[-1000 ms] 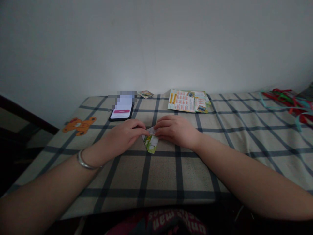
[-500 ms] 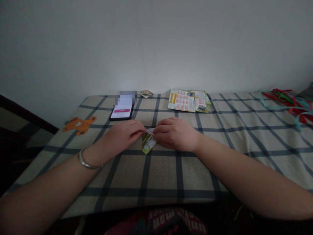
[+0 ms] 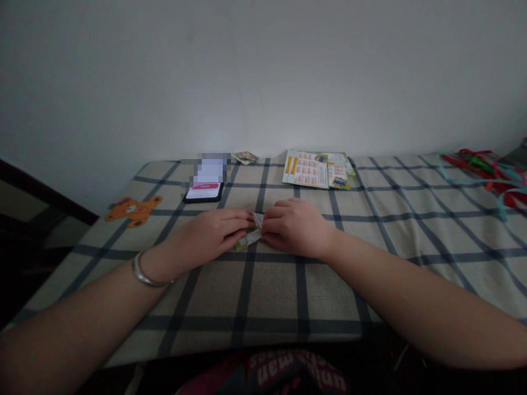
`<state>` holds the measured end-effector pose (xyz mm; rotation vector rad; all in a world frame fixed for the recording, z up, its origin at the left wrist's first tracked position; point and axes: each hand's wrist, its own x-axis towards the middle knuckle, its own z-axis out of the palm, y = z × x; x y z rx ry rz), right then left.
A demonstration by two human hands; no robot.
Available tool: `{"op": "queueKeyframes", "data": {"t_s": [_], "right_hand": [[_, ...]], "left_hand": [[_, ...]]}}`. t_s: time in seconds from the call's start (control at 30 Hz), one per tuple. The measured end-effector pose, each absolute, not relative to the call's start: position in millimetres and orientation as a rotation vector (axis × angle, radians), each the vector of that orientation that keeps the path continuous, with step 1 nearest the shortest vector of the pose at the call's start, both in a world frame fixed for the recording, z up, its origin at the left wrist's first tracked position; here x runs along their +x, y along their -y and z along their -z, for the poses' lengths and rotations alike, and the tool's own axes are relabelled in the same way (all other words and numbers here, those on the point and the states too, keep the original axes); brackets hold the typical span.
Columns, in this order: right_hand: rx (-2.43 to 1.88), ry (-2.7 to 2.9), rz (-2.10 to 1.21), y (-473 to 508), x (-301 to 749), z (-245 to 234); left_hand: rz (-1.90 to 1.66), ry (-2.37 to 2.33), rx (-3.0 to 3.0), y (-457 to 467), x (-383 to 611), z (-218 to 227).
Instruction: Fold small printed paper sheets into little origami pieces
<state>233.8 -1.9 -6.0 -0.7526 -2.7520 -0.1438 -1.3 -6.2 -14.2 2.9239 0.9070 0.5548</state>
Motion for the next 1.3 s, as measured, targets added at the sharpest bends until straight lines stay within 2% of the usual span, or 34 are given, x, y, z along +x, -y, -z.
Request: {"op": "queueKeyframes", "data": {"t_s": [0.27, 0.43, 0.93, 1.3], "right_hand": [[-0.788, 2.734, 0.200, 4, 231, 5], [-0.827, 2.735, 0.286, 8, 230, 5], [-1.018, 2.670, -0.214, 5, 230, 4], [-0.934, 2.735, 0.157, 4, 235, 5]], "left_hand": [[-0.497, -1.119, 2.935, 14, 2, 9], [-0.475, -0.986, 2.862, 15, 0, 4], [-0.489, -0.964, 2.900, 9, -4, 9], [-0.477, -1.024, 2.904, 12, -2, 7]]}}
